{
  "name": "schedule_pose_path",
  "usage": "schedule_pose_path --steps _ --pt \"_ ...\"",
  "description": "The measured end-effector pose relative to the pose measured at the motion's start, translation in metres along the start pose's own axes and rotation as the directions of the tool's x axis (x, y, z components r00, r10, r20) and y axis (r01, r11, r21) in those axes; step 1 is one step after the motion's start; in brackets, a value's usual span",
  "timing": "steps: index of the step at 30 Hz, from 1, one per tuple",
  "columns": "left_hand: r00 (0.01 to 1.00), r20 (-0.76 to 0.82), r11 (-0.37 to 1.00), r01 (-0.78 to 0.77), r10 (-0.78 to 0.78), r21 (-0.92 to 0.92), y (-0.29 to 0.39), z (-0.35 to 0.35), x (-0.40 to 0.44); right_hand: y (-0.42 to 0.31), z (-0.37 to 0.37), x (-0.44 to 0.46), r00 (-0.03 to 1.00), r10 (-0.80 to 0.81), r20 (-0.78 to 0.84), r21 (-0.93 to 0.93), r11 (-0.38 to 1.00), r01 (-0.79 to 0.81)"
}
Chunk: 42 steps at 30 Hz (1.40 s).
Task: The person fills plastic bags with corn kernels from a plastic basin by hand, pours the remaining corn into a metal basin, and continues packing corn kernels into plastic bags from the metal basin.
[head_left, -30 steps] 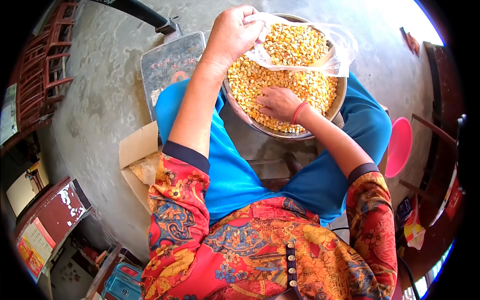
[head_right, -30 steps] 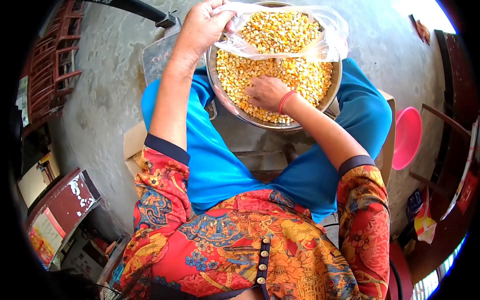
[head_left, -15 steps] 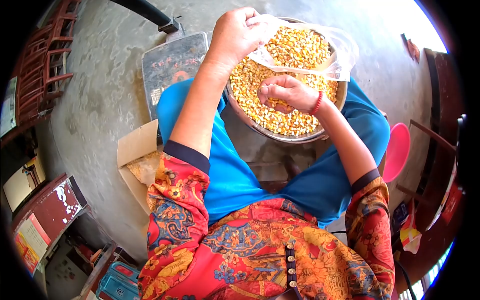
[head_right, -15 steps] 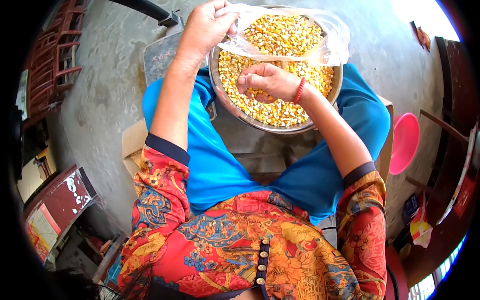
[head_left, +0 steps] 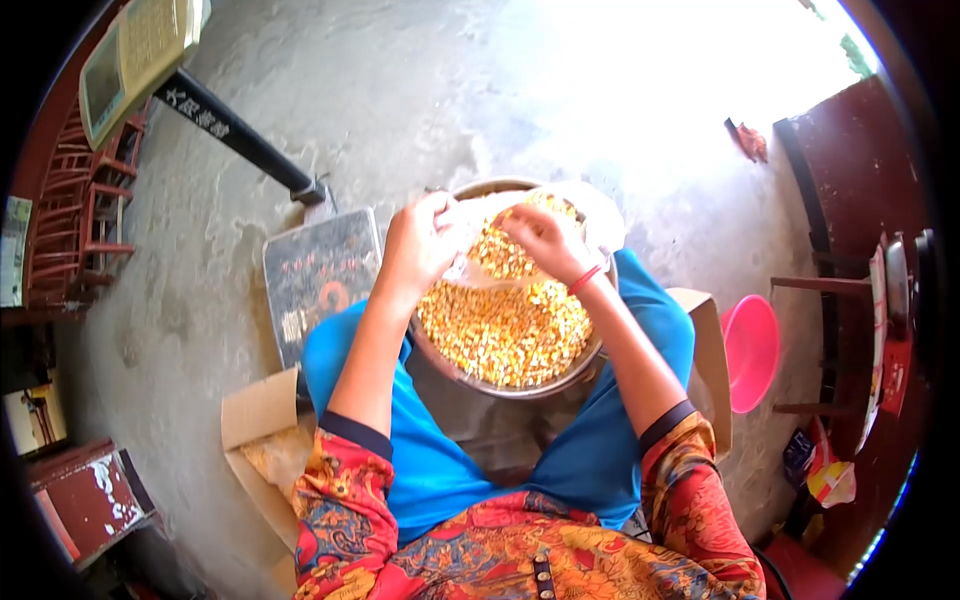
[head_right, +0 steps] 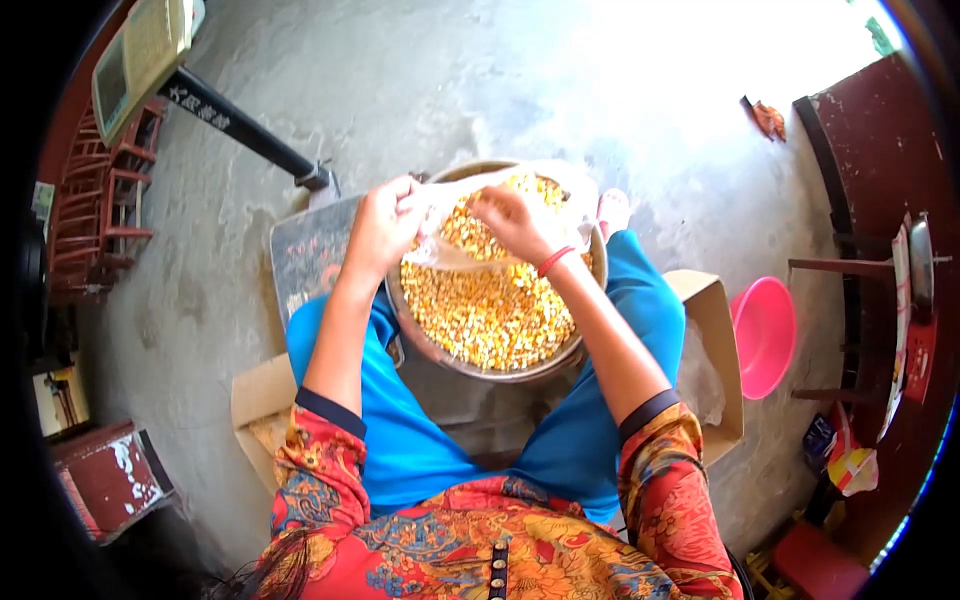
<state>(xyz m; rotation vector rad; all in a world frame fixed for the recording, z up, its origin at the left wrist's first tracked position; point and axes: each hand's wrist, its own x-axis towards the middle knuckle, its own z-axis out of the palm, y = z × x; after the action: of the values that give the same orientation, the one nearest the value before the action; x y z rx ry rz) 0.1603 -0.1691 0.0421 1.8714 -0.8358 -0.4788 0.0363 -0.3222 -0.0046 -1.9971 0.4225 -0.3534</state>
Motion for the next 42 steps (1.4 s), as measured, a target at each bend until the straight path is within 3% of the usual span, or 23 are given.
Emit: schedule_pose_path --steps 1,2,4,6,8,9,12,14,18,20,21,23,26,27,28,30,31,34,36,38,40,42 --pt "0.999 -0.001 0.999 0.033 -0.033 0.009 0.009 -0.002 -0.002 0.002 -0.004 0.003 0.976 -0.144 0.165 -0.145 0.975 0.168" --pt "1.000 -0.004 1.000 0.018 -0.018 0.010 0.011 -0.003 -0.002 0.002 -0.002 0.001 0.949 -0.263 0.174 -0.098 0.954 0.282" --pt "0.998 0.016 0.998 0.058 -0.057 -0.040 0.010 -0.003 -0.004 0.007 0.004 -0.005 0.895 -0.432 0.108 -0.289 0.848 0.444" --pt "0.996 0.016 0.994 0.093 -0.093 -0.059 0.012 -0.002 -0.004 0.008 0.002 -0.010 0.895 -0.432 0.111 -0.369 0.818 0.441" --pt "0.990 0.022 0.986 0.142 -0.140 -0.092 0.014 -0.003 -0.005 0.008 -0.001 -0.011 0.935 -0.298 0.192 -0.201 0.921 0.335" --pt "0.990 0.025 0.985 0.141 -0.139 -0.095 0.017 -0.005 -0.005 -0.001 -0.005 -0.012 0.939 -0.279 0.201 -0.232 0.918 0.323" --pt "0.994 -0.019 0.992 0.103 -0.105 -0.072 0.012 -0.003 -0.004 -0.022 -0.005 -0.017 0.970 -0.215 0.109 -0.190 0.954 0.233" --pt "0.998 -0.032 0.996 0.043 -0.046 -0.074 0.010 -0.002 -0.003 -0.048 -0.005 -0.022 0.955 -0.284 0.090 -0.117 0.949 0.293" --pt "0.999 -0.042 0.996 -0.034 0.031 -0.082 0.010 0.000 -0.003 -0.053 0.020 -0.044 0.868 -0.368 0.335 0.174 0.929 0.326" --pt "1.000 -0.020 0.999 -0.017 0.016 -0.039 0.003 0.001 -0.002 -0.030 0.045 -0.054 0.763 -0.320 0.562 0.054 0.934 0.353" --pt "0.999 -0.006 0.998 -0.036 0.036 -0.043 0.006 0.001 -0.003 -0.019 0.058 -0.059 0.767 -0.309 0.563 -0.070 0.907 0.416" --pt "0.994 0.019 0.993 0.112 -0.112 -0.043 0.016 -0.001 -0.004 0.002 0.075 -0.072 0.810 -0.267 0.522 -0.360 0.792 0.493" --pt "0.992 0.025 0.991 0.128 -0.127 -0.048 0.021 -0.002 -0.005 0.030 0.081 -0.076 0.831 -0.326 0.451 -0.498 0.681 0.537" --pt "0.992 0.024 0.991 0.126 -0.125 -0.050 0.019 -0.002 -0.005 0.032 0.078 -0.074 0.777 -0.454 0.435 -0.533 0.565 0.629" --pt "0.992 0.029 0.992 0.121 -0.119 -0.048 0.018 -0.002 -0.004 0.032 0.077 -0.077 0.781 -0.454 0.429 -0.539 0.565 0.625" --pt "0.994 0.053 0.996 0.093 -0.093 0.009 0.013 -0.004 -0.005 0.026 0.077 -0.087 0.738 -0.078 0.671 -0.525 0.652 0.546" --pt "0.993 0.053 0.995 0.101 -0.101 0.018 0.008 -0.003 -0.004 0.032 0.078 -0.091 0.751 -0.195 0.631 -0.496 0.642 0.584" --pt "0.997 0.051 0.998 0.060 -0.061 0.021 -0.001 -0.001 -0.002 0.048 0.079 -0.094 0.753 -0.247 0.611 -0.388 0.736 0.556" --pt "0.994 0.055 0.991 0.102 -0.097 -0.088 0.002 0.001 -0.002 0.046 0.076 -0.091 0.750 -0.165 0.641 -0.374 0.785 0.493" --pt "0.992 0.059 0.990 0.116 -0.112 -0.083 0.004 0.000 -0.001 0.039 0.074 -0.089 0.738 -0.027 0.674 -0.435 0.794 0.426" --pt "0.983 0.075 0.983 0.174 -0.169 -0.065 0.011 -0.003 -0.001 0.035 0.074 -0.085 0.715 0.011 0.699 -0.434 0.801 0.412" --pt "0.990 0.083 0.988 0.123 -0.116 -0.089 0.014 -0.003 -0.002 0.035 0.075 -0.083 0.707 0.120 0.697 -0.490 0.799 0.348"
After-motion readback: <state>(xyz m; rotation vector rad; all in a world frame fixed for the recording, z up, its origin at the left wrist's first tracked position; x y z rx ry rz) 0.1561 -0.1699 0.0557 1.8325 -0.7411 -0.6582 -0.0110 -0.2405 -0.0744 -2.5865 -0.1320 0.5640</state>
